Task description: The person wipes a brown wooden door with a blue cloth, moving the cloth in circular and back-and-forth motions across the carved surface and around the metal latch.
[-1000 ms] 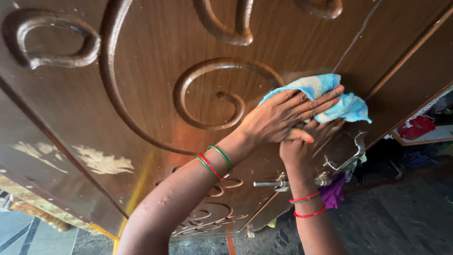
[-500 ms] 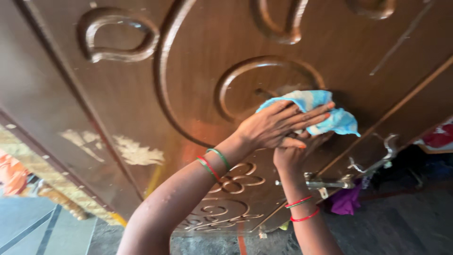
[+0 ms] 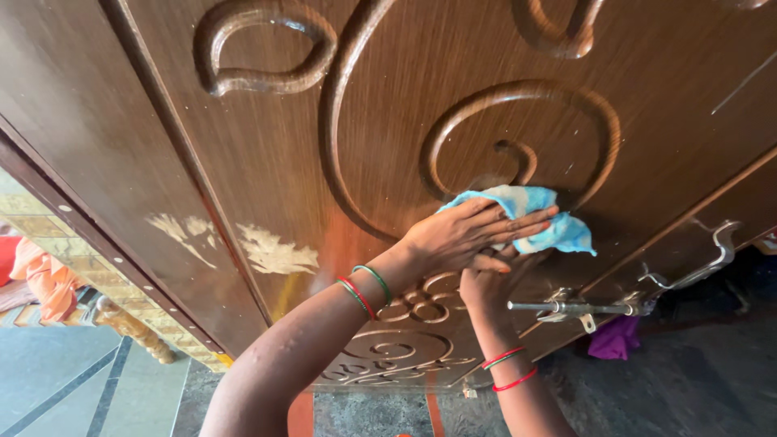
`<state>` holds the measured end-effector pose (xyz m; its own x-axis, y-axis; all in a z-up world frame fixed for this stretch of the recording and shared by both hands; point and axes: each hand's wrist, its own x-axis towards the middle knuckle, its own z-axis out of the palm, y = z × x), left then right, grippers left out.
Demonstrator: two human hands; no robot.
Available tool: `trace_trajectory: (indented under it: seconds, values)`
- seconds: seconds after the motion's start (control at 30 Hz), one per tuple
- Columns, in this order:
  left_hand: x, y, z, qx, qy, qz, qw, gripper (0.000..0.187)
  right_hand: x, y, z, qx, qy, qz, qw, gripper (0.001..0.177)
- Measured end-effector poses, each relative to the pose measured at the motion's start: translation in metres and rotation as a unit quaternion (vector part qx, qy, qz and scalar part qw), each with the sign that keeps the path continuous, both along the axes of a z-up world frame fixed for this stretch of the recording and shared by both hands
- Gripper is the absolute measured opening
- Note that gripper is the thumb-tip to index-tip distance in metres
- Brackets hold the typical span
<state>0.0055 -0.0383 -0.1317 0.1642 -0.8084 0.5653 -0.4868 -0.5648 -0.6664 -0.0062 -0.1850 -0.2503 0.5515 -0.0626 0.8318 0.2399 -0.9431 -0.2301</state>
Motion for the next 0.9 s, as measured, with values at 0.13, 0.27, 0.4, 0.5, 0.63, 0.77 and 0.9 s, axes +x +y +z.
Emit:
trace_trajectory:
  seconds: [0.13,0.27,0.4,0.5,0.63,0.77,0.9]
  values:
    - [-0.004,0.026,-0.009,0.02,-0.028,0.015,0.999,0.1,-0.006,0.026,-0.012,0.071,0.006,0.023,0.997,0.093]
    - [-0.011,0.052,-0.02,-0.001,-0.024,0.015,1.0,0.093,-0.017,0.047,-0.026,0.032,0.01,0.043,0.999,0.077]
    - [-0.015,0.069,-0.027,0.033,-0.054,0.088,0.994,0.078,-0.026,0.06,-0.039,-0.013,0.001,0.089,0.996,0.044]
    - [-0.018,0.082,-0.029,-0.055,-0.009,0.044,0.997,0.075,-0.027,0.066,-0.036,-0.012,0.045,0.109,0.993,0.041]
    - [-0.024,0.099,-0.029,-0.091,-0.019,0.1,0.991,0.066,-0.029,0.075,-0.019,-0.084,0.003,0.129,0.988,0.075]
    - [-0.025,0.109,-0.021,-0.144,0.001,0.115,0.983,0.059,-0.027,0.084,0.01,-0.108,-0.017,0.136,0.985,0.074]
    - [-0.024,0.109,-0.008,-0.228,-0.007,0.121,0.966,0.062,-0.01,0.074,0.043,-0.139,-0.064,0.134,0.979,0.062]
